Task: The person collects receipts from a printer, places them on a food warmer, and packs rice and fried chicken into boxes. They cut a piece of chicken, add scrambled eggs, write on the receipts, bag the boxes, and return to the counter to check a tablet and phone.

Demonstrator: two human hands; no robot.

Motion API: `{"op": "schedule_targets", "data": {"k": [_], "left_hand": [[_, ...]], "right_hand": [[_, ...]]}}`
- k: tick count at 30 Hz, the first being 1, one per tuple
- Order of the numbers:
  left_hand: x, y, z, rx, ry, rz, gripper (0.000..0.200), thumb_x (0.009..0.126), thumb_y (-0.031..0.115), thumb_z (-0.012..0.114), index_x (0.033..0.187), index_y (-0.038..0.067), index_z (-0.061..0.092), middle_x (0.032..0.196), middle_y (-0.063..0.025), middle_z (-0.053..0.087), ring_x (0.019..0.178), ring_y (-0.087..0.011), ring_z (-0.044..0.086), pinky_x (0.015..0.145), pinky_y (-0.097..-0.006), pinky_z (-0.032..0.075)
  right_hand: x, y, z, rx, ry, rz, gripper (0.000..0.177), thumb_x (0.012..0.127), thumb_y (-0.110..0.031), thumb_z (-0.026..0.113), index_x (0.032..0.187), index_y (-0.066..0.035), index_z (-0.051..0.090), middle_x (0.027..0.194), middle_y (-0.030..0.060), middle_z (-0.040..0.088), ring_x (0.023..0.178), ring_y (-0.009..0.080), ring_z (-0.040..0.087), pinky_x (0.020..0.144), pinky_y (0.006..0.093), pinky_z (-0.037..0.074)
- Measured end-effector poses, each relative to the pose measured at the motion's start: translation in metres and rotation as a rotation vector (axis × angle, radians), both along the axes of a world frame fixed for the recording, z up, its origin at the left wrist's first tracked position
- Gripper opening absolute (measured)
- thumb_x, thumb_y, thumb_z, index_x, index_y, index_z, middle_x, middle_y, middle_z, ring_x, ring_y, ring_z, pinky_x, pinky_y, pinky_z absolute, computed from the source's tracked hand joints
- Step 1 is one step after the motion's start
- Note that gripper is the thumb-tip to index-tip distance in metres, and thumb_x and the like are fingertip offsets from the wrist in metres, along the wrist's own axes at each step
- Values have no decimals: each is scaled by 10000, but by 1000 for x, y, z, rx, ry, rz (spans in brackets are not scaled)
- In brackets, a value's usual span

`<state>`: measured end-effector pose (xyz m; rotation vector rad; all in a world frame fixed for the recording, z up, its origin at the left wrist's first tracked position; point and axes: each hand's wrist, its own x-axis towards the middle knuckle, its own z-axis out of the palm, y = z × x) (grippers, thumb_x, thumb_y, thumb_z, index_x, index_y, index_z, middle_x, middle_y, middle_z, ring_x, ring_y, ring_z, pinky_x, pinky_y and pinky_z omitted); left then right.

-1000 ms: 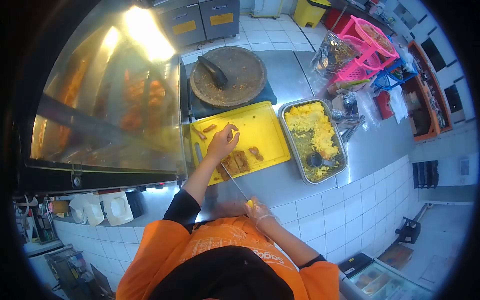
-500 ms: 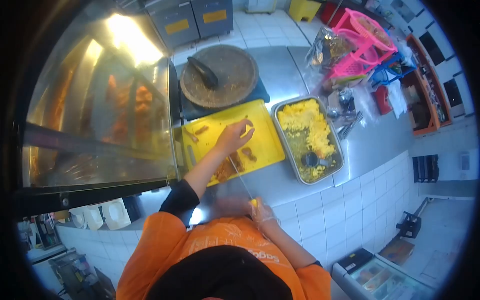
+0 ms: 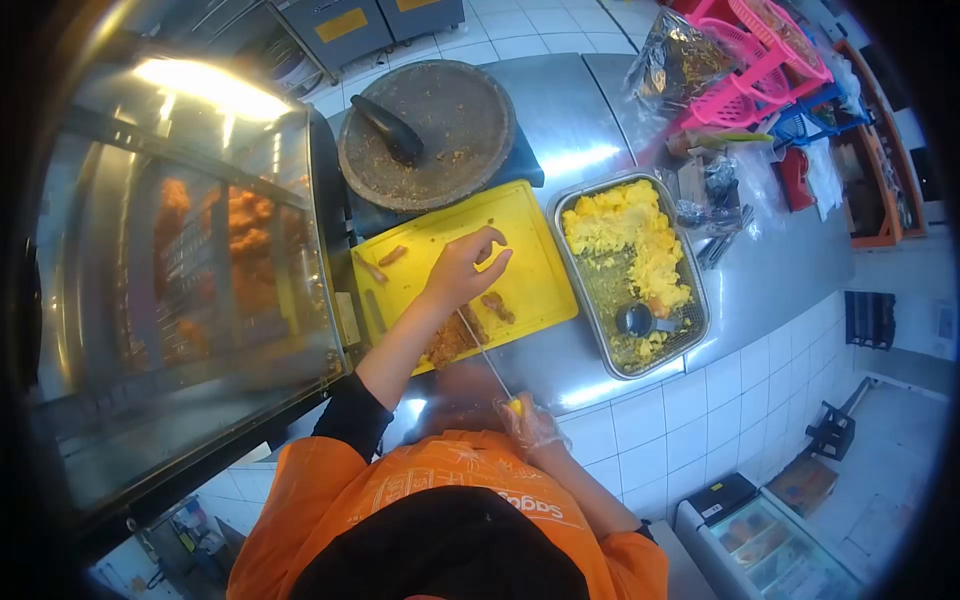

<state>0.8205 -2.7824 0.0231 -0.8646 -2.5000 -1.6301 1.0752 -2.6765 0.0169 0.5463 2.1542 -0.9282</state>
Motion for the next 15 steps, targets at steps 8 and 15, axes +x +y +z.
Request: {"op": "schedule_targets", "data": {"k": [8,15], "left_hand": [[-13,-6,-26,-82,-235,24,170,820,182,654,860,53,551,516,-45,345,452,-161,376,469,-310,327],[-9,5,-30,-60,-114,-7,207,821,213,657,785,48,537,504,-50,392,446,-138,385,454,-295,311]], "right_hand": [[-33,-1,32,25,-186,57,442,936,-512,370,1168,-137,401,963,253,622,918,483,567,765,560,431],[-24,-14,15,119,35,-19,472,919,-531,391,1153,-122,400,903,289,614,892,496,568,762,560,433]]}}
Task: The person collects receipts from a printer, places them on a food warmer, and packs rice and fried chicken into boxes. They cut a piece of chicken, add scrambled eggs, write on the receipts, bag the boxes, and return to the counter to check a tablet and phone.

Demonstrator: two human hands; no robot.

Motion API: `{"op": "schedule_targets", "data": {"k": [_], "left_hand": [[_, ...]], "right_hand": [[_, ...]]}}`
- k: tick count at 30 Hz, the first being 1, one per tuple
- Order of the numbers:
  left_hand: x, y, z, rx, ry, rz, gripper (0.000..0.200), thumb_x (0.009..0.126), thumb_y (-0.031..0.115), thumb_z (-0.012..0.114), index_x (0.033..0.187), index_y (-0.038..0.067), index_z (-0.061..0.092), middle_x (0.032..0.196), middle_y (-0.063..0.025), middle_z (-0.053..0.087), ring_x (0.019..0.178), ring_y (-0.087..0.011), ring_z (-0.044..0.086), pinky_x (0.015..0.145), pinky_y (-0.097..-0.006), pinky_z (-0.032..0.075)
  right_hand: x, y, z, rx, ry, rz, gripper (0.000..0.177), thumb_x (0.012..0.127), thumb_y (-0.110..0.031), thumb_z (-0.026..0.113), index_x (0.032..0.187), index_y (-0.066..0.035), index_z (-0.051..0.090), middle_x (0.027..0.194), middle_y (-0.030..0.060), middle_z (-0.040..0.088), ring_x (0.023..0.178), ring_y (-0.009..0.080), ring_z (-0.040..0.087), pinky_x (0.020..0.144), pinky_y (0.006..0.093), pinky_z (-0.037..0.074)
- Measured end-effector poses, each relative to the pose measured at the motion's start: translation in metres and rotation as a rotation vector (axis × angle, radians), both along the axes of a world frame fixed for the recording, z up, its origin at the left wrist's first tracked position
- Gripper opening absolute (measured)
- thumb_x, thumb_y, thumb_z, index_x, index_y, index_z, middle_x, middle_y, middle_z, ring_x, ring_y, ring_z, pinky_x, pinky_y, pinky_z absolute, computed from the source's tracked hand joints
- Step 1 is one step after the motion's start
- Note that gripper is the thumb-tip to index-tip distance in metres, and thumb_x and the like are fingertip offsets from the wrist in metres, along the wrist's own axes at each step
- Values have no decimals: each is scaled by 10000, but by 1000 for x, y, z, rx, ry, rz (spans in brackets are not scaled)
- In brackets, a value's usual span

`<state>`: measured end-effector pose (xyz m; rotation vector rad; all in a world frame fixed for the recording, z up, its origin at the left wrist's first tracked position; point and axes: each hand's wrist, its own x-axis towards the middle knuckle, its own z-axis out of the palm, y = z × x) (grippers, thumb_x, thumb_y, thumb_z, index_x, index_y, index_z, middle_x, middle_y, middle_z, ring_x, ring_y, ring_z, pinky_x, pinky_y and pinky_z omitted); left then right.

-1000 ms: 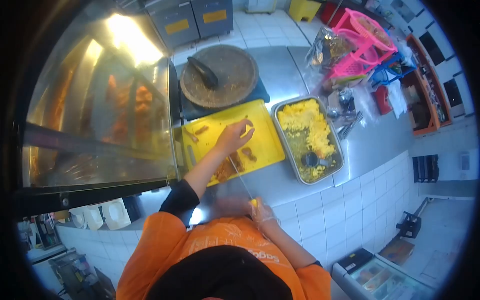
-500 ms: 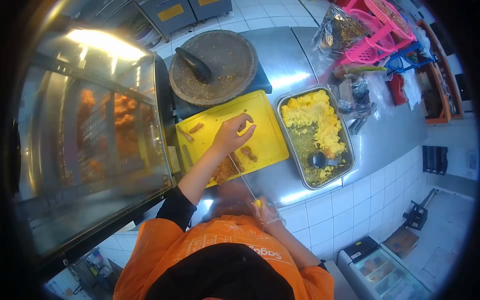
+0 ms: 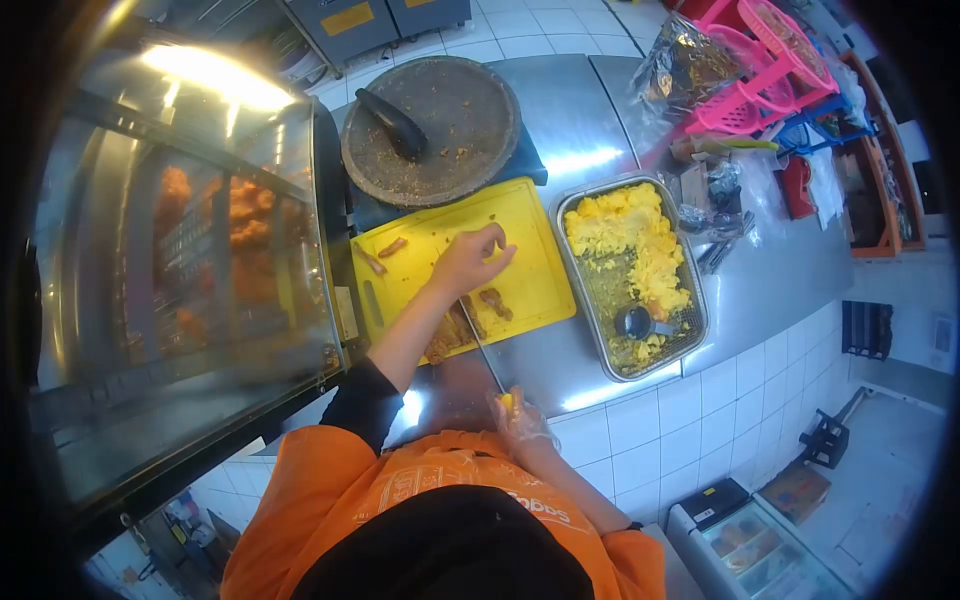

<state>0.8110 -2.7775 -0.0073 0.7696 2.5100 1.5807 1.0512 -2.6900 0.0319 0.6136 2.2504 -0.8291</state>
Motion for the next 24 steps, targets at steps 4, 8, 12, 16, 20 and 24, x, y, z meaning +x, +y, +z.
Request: {"op": "schedule_targets", "data": {"k": [4,8,12,16,20,24], "left_hand": [[-7,-8,0,17,-78,-11,267,817,289,652,757,58,533,499,-87,457,447,-203,468,466,-345,363],[-7,-7,-1,-39,-68,-11,277,821,299,646,747,54,541,487,-82,444,436,-204,458,460,-349,355],[-1,0,11,-98,-29,-58,284,823,305,651,736,51,556,493,-90,466,442,-211,474,464,-349,371],[-2,-6,-8,-42,34,-15,271,836,257,642,705,37,553,493,-66,451,428,-150,411,455,-298,340],[2,6,6,-52,13,-54,321,816,333,651,695,48,567,547,-129,543,490,-256,543,500,-353,428],[-2,12,-6,-94,90,-82,242,840,242,634,711,45,578,477,-80,446,437,-211,463,472,-298,377]], "right_hand": [[-2,-6,6,-35,-124,-44,425,920,-491,423,1129,-121,413,891,286,614,879,493,574,736,556,448],[-3,-6,7,-33,-56,5,423,929,-476,407,1134,-106,413,1011,255,618,964,472,572,815,535,450],[12,-7,-10,-29,72,-60,383,929,-419,440,1125,-91,419,990,264,618,938,469,581,788,544,461],[4,-11,4,-38,8,-22,396,936,-416,429,1145,-80,419,996,277,613,942,473,578,792,541,461],[20,-13,-20,19,105,-67,404,934,-458,431,1114,-98,475,916,310,608,917,487,574,763,529,462],[18,-1,-37,-4,211,-28,413,931,-449,444,1129,-89,478,920,317,601,923,481,574,782,531,453]]}}
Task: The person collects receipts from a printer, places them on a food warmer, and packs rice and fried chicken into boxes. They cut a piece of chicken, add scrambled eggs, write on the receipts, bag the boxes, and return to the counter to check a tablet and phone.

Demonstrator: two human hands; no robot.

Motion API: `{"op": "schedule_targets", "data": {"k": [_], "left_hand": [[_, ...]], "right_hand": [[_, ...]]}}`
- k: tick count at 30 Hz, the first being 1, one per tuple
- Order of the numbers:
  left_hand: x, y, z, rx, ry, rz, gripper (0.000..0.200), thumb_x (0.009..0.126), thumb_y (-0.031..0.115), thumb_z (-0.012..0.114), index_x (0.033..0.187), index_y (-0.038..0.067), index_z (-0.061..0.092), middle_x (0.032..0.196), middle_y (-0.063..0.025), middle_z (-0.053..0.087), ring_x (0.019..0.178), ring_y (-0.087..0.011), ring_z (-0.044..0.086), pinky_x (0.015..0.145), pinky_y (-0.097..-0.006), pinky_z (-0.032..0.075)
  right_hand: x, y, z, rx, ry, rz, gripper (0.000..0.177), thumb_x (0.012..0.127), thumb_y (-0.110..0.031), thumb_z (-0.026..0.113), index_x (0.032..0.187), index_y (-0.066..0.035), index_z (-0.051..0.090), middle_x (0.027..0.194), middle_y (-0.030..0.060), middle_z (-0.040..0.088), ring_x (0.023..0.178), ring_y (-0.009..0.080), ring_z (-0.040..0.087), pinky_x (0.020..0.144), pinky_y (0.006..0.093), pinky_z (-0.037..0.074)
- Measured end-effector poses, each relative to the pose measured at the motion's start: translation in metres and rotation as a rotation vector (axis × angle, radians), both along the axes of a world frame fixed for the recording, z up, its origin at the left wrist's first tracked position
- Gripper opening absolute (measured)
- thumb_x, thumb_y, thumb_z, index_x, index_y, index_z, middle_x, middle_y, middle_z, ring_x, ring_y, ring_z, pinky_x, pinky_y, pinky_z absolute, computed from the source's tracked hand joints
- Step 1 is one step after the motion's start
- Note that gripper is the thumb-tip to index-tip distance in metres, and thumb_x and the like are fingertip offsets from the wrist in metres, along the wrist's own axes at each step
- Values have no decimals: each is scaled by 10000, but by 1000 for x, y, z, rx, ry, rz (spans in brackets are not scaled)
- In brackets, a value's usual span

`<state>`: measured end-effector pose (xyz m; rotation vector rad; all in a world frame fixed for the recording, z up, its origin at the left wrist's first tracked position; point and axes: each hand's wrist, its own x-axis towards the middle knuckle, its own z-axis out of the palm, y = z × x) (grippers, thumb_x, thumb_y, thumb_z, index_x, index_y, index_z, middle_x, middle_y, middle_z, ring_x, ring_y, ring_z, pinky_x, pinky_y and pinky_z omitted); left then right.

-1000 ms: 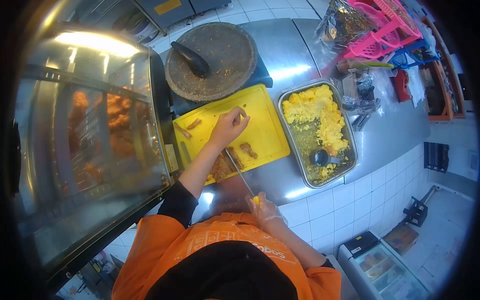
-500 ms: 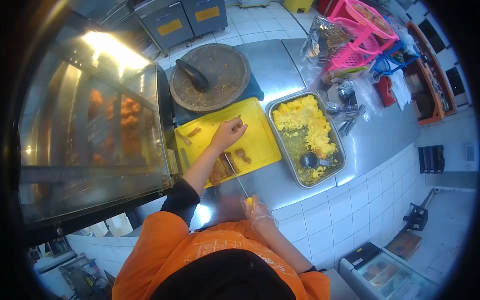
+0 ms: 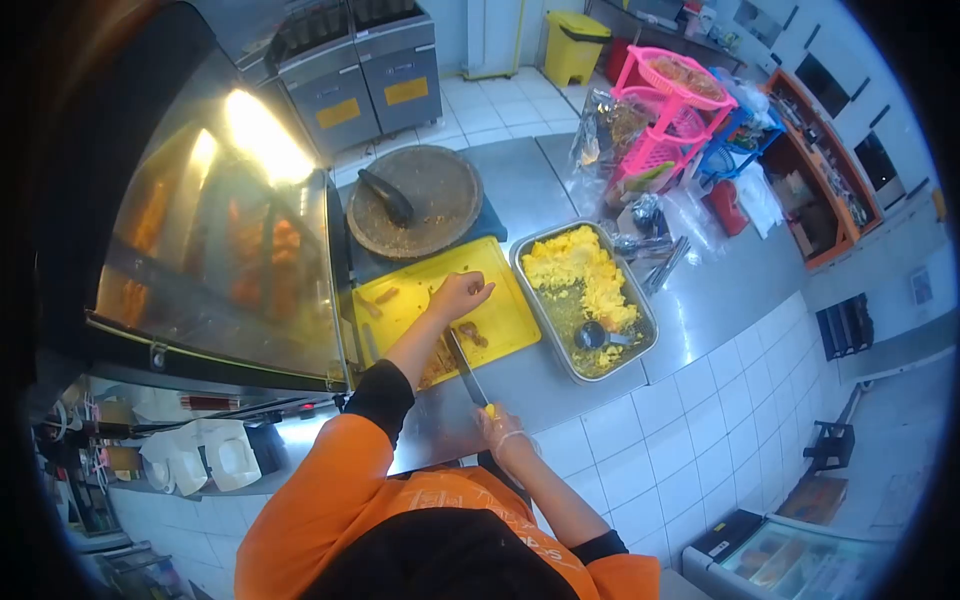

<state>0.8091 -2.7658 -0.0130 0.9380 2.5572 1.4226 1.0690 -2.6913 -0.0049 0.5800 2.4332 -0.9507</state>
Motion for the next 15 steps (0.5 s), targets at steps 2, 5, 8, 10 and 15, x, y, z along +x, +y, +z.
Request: {"op": "schedule_targets", "data": {"k": [2,5,8,10,15], "left_hand": [[3,-3,14,42,35,38,199,838,199,631,729,41,578,509,-75,460,464,-204,476,484,-292,382],[7,-3,55,337,235,152,74,809,96,632,780,43,589,602,-73,505,528,-200,489,520,-299,397],[39,-31,100,597,419,211,115,771,-23,608,867,38,598,725,-71,553,590,-197,495,554,-299,408],[64,-53,111,567,438,202,86,781,-24,592,845,33,598,710,-71,551,591,-200,510,556,-295,416],[170,-120,84,319,249,91,35,799,5,604,831,20,605,719,-80,586,605,-195,545,562,-295,433]], "right_hand": [[3,15,4,-112,21,10,410,931,-442,446,1129,-84,478,925,319,598,915,484,574,784,529,454],[-3,27,24,-50,65,0,407,932,-444,439,1102,-78,490,921,316,603,896,494,575,776,524,463],[-7,27,52,176,39,-73,399,912,-430,487,1065,-62,486,876,305,612,878,486,588,763,506,478],[-25,42,43,324,315,-86,427,872,-416,564,1079,-56,460,880,269,621,865,456,610,758,491,486],[-62,42,30,511,310,-109,544,837,-435,608,1186,-45,457,1043,216,585,964,377,602,778,452,492]]}}
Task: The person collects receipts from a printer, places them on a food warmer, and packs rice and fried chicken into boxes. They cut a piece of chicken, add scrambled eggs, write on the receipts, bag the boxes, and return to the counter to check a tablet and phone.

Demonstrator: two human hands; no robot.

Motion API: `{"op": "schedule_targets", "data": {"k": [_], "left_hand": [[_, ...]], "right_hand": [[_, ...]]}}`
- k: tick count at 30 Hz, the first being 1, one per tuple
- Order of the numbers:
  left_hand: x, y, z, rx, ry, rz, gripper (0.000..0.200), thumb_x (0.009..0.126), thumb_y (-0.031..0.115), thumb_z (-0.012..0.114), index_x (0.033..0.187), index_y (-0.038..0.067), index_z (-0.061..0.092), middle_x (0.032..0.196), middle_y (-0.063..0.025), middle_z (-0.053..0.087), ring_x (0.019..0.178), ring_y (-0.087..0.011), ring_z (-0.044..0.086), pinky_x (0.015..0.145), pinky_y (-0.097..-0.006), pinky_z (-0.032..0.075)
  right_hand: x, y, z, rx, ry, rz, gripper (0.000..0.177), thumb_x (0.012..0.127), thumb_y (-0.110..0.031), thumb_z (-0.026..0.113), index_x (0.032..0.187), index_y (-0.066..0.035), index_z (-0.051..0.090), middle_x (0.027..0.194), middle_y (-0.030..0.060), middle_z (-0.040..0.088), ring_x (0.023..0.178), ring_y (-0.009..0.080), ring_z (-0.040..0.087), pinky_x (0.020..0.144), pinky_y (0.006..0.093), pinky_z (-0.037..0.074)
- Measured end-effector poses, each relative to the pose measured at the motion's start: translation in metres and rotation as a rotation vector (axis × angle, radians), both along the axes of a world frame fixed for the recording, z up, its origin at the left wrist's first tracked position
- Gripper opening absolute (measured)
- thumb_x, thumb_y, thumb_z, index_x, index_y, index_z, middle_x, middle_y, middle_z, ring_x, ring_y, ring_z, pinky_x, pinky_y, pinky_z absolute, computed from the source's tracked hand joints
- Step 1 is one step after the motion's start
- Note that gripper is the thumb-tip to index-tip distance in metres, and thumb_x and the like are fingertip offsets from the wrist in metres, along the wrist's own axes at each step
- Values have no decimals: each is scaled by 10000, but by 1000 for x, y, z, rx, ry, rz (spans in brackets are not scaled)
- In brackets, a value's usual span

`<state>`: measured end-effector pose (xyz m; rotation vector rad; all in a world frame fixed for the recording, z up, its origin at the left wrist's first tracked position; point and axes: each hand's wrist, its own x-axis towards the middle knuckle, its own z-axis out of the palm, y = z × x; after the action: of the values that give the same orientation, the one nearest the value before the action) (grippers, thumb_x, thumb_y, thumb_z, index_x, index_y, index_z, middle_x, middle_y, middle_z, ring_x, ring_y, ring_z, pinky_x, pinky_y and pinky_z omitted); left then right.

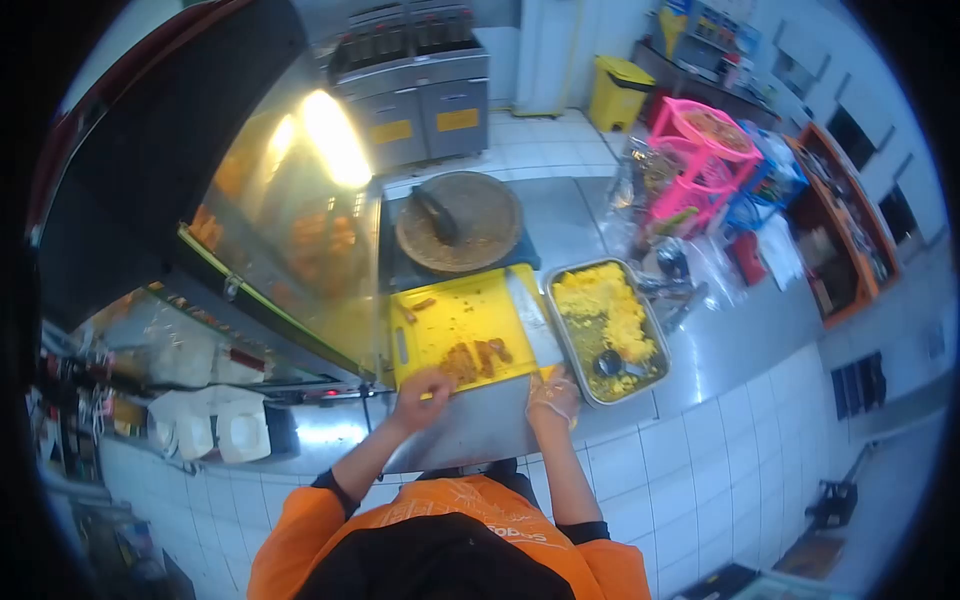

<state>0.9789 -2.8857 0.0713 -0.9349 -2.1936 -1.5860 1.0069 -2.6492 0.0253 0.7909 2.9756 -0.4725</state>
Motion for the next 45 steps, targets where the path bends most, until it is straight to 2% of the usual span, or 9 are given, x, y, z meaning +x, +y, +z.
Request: {"op": "schedule_targets", "data": {"k": [9,19,24,28,31,33,35,40,45], "left_hand": [[202,-72,-84,-16,-514,697,95,871,101,606,875,15,648,719,-54,618,591,-116,527,555,-253,423],[470,-141,-236,-364,-1092,1170,269,869,279,571,938,31,647,776,-157,658,713,-267,652,670,-376,499],[573,-157,-255,52,-1492,1441,306,836,320,589,928,39,670,724,-133,676,699,-229,659,679,-356,514],[627,-195,-315,-365,-974,1172,317,842,324,607,953,34,671,747,-118,684,726,-200,665,693,-328,519],[626,-247,-342,263,-1389,1308,311,850,319,610,965,36,669,783,-119,688,717,-204,665,693,-332,523],[631,-288,-335,220,-1389,1240,304,868,296,596,1001,27,650,796,-122,684,685,-193,649,630,-322,523],[629,-335,-311,217,-1392,1172,296,883,280,581,1018,22,637,776,-117,677,669,-183,638,595,-310,518],[545,-486,-269,435,-952,1275,223,942,176,480,1048,21,600,789,-77,640,676,-127,595,592,-266,494],[393,-610,-138,381,-498,1282,227,919,85,491,1126,45,573,920,-70,626,836,-139,601,741,-271,485]], "right_hand": [[-53,-98,2,66,82,582,843,652,-675,645,1337,-211,486,1412,307,276,1293,438,308,1068,507,246],[-48,-126,11,-107,141,609,303,788,-85,597,1082,-146,566,984,209,531,934,434,559,771,470,495],[-65,-122,-30,-23,231,526,287,769,-34,600,1037,-126,556,952,177,559,884,363,580,745,443,493],[-46,-145,-16,-259,368,427,327,705,13,621,1007,-98,569,917,140,584,857,288,593,743,369,489],[-13,-253,-22,-607,834,738,380,648,51,617,998,-88,565,921,142,589,876,306,594,786,369,475],[56,-359,79,-488,825,1093,326,670,-18,651,979,-83,571,951,129,609,921,310,587,826,367,461],[63,-437,70,-561,751,1132,377,633,-14,649,997,-74,570,942,130,605,912,327,579,841,386,451],[44,-534,24,-185,428,910,418,668,-132,679,1055,-52,542,930,161,580,944,339,550,810,457,472],[73,-533,88,-497,232,876,211,754,-154,632,920,-25,621,900,215,589,914,375,588,743,427,504]]}}
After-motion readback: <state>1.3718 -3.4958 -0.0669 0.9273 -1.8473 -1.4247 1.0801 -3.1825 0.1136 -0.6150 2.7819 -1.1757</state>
